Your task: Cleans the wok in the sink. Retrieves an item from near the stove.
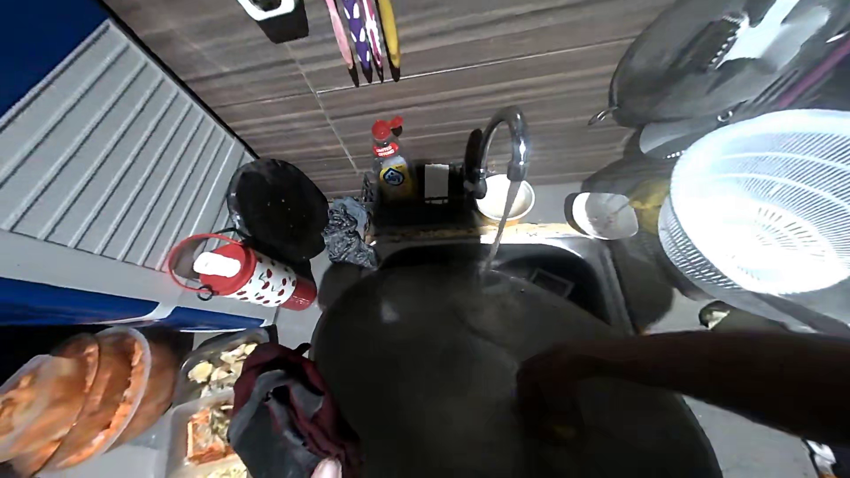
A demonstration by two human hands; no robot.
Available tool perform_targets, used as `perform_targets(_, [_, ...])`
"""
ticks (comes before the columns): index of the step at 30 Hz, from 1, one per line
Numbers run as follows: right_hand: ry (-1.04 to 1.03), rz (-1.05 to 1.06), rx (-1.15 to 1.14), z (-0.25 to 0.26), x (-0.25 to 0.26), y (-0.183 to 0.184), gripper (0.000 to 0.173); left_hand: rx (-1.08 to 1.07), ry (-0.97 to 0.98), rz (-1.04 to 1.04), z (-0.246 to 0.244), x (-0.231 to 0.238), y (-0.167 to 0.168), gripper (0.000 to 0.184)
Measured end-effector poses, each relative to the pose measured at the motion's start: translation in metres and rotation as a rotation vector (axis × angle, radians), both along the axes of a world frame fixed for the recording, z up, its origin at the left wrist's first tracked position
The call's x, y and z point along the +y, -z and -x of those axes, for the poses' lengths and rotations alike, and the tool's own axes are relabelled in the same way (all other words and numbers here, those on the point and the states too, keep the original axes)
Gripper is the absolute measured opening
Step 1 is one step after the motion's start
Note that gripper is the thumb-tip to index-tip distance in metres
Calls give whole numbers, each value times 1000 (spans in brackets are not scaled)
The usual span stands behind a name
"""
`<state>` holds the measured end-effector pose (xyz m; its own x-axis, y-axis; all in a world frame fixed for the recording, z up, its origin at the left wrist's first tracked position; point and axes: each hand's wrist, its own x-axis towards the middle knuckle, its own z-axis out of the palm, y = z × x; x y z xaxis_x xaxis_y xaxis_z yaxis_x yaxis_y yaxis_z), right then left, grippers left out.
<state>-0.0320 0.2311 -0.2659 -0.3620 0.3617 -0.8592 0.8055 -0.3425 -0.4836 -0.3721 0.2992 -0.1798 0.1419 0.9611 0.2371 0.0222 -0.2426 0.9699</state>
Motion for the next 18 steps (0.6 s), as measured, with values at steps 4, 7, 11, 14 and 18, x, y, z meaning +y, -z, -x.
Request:
perform_targets(4, [66,-271,-228,-54,66,64,35,-76,-64,87,-34,-6,-29,63])
perform_targets(7, [246,-528,-128,-15,112,105,52,-90,-55,77,-36,-7,-30,62])
perform_targets(11, [197,-619,352,72,113,71,40,-69,-63,77,-32,-5,-26,59])
perform_targets(14, [-49,-395,567,78,60,-8,37,-18,-44,44,-12,-2,-9,62])
perform_targets(18, [-198,-14,314,3,9,-7,29,-24,15,16,1,1,2,67])
